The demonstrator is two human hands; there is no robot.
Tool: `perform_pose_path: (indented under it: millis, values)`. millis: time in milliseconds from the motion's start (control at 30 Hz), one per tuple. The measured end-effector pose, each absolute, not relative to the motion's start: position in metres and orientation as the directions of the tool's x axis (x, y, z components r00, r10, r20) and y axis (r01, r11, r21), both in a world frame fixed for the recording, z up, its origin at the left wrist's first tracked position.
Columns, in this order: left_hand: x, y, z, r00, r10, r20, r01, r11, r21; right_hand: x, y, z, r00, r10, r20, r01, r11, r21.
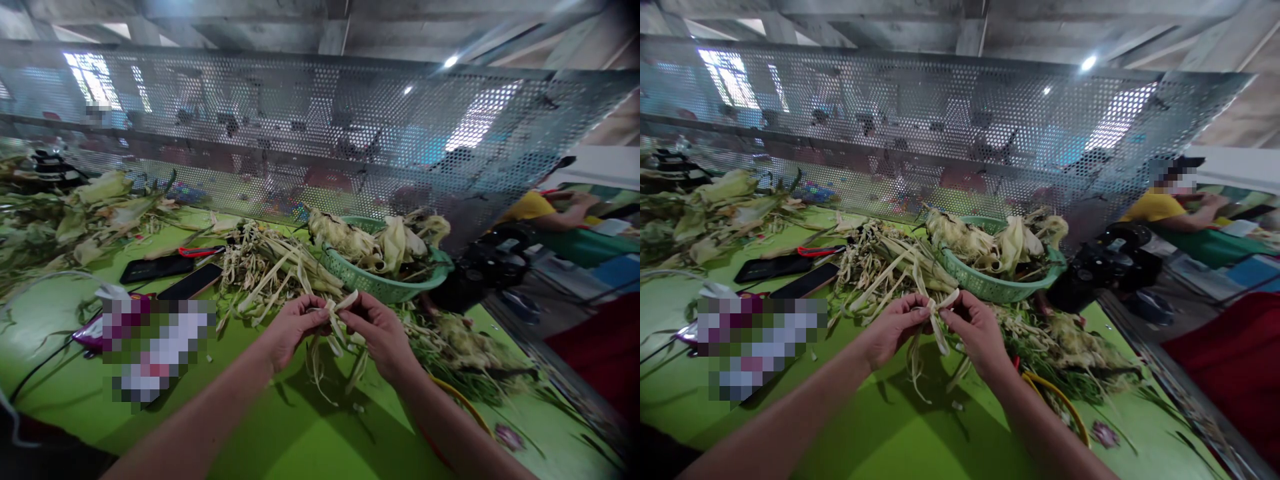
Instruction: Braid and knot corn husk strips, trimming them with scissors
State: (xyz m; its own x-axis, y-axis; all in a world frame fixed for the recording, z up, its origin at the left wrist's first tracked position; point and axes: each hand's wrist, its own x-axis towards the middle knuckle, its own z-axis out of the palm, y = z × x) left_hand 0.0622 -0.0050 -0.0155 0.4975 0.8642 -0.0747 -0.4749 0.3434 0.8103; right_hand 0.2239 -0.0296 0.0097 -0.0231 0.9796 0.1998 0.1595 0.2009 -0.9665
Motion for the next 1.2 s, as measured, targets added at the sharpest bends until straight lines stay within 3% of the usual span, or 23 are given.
perform_pose_path:
  millis: [267, 433, 567, 733, 900, 1200]
  values:
    - [0.0618, -0.0073, -0.0085, 0.493, 0.87, -0.008, -0.398, 0.234, 0.887, 0.2225, -0.0305, 0.0118, -0.034, 0.977, 0.21, 0.216, 0.212, -0.953]
    - [0.0616, -0.0078, -0.0056, 0.501, 0.865, 0.036, -0.375, 0.18, 0.909, 0.2171, -0.0329, 0.0134, -0.004, 0.987, 0.163, 0.061, 0.163, -0.985]
    - [0.0607, -0.0072, -0.0086, 0.5, 0.866, 0.025, -0.457, 0.239, 0.857, 0.2182, -0.0319, 0.0123, -0.016, 0.988, 0.156, -0.012, 0.156, -0.988]
    - [0.0598, -0.0087, -0.0106, 0.544, 0.839, -0.028, -0.481, 0.339, 0.809, 0.2206, -0.031, 0.0129, -0.069, 0.984, 0.163, 0.05, 0.166, -0.985]
    - [0.0601, -0.0069, -0.0082, 0.534, 0.843, 0.059, -0.403, 0.193, 0.895, 0.2168, -0.0336, 0.0131, -0.054, 0.987, 0.148, 0.067, 0.152, -0.986]
    - [0.0606, -0.0019, -0.01, 0.505, 0.859, 0.079, -0.243, 0.053, 0.969, 0.2215, -0.0283, 0.0067, -0.01, 0.981, 0.195, 0.206, 0.193, -0.959]
